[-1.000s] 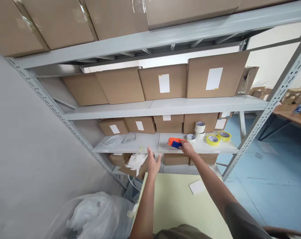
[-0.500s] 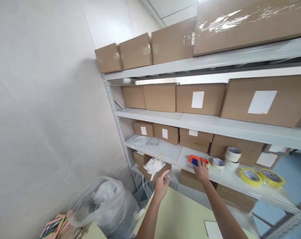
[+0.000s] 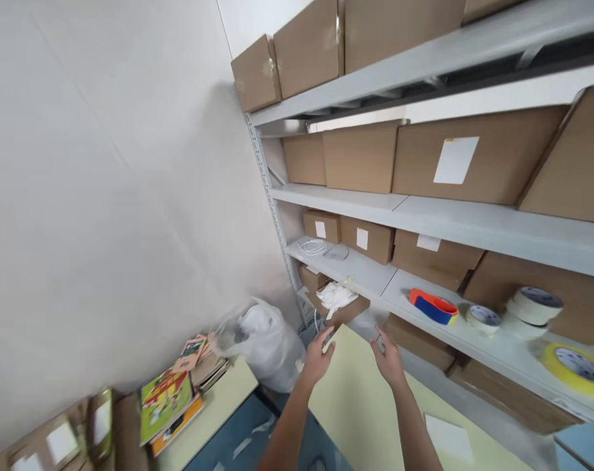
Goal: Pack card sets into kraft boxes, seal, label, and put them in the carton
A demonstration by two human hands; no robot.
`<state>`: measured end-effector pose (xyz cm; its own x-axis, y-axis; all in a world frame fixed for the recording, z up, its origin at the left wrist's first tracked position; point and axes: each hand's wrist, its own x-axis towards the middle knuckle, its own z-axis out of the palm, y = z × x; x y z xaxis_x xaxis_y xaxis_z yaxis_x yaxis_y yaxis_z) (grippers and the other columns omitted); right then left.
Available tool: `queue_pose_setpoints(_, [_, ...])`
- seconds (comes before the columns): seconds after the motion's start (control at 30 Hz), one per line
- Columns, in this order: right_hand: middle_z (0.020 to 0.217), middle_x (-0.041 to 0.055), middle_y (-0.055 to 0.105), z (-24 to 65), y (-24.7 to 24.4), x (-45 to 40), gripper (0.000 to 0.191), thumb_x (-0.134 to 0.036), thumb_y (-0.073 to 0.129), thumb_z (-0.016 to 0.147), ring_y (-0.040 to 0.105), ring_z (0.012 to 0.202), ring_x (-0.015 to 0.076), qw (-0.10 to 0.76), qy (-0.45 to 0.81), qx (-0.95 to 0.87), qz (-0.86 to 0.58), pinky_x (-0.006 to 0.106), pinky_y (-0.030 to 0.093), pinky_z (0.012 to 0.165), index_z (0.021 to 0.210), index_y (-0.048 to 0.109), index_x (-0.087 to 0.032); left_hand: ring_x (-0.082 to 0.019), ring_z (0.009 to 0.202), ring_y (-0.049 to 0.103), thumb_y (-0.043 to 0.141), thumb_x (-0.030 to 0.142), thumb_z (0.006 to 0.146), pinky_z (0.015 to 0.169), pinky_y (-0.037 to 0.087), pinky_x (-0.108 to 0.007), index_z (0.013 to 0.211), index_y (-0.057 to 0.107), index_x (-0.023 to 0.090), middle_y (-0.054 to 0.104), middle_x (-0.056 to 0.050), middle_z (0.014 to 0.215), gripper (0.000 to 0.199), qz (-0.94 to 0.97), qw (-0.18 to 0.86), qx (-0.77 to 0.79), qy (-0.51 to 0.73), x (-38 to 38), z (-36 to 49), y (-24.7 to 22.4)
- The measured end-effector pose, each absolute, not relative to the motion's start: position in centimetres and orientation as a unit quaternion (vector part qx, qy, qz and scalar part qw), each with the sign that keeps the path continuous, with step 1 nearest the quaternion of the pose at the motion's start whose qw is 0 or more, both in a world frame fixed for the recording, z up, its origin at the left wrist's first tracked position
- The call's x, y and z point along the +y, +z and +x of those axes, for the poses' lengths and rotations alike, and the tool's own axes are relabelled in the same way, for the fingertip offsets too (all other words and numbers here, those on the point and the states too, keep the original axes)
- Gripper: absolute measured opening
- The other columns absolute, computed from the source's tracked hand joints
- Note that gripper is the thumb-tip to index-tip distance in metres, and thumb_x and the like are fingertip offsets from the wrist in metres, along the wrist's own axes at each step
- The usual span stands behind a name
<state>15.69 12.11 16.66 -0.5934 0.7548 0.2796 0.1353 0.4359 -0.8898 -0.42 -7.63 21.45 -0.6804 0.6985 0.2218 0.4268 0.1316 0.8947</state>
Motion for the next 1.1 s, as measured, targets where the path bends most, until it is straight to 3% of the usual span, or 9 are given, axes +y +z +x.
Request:
queue_pose_setpoints(0.23, [0.148, 0.0164, 0.062, 13.3, 15.2, 5.9, 0.053, -0.057, 0.051, 0.096, 0.057, 0.137, 0.0359, 0.28, 0.497, -0.778, -0.263, 0.057, 0.055, 0.105, 0.135, 0.066, -0.023, -0.028, 0.135, 0.062, 0.062, 0.033, 0.092, 0.109, 0.054, -0.049, 0.135, 0.069, 0.025, 0.066, -0.012, 0.146, 0.045, 0.296, 0.118, 0.778, 0.541, -15.6, -2.5, 19.8])
queue_pose_setpoints(0.53, [0.142, 0.0168, 0.066, 5.0, 16.8, -3.9, 0.052, -0.054, 0.05, 0.096, 0.062, 0.131, 0.0324, 0.231, 0.458, -0.837, -0.192, 0.052, 0.056, 0.103, 0.133, 0.068, -0.021, -0.027, 0.132, 0.063, 0.068, 0.029, 0.09, 0.107, 0.056, -0.046, 0.134, 0.07, 0.027, 0.065, -0.01, 0.146, 0.044, 0.224, 0.09, 0.775, 0.584, -25.9, -7.8, 18.9])
queue_pose_setpoints(0.97, [0.15, 0.0146, 0.061, -14.6, 13.6, -26.6, 0.055, -0.048, 0.053, 0.096, 0.055, 0.141, 0.0312, 0.121, 0.449, -0.881, -0.086, 0.054, 0.048, 0.115, 0.143, 0.063, -0.022, -0.03, 0.138, 0.057, 0.068, 0.04, 0.091, 0.11, 0.053, -0.05, 0.143, 0.063, 0.022, 0.061, -0.016, 0.149, 0.055, 0.089, 0.03, 0.78, 0.619, -51.3, -21.0, 11.5])
queue_pose_setpoints(1.1, [0.153, 0.0128, 0.06, -19.7, 12.0, -32.6, 0.056, -0.045, 0.054, 0.095, 0.051, 0.145, 0.0298, 0.083, 0.457, -0.885, -0.04, 0.053, 0.041, 0.123, 0.145, 0.062, -0.022, -0.03, 0.138, 0.058, 0.067, 0.041, 0.091, 0.108, 0.054, -0.05, 0.146, 0.061, 0.022, 0.058, -0.017, 0.153, 0.059, 0.027, 0.026, 0.785, 0.618, -56.7, -23.2, 9.4])
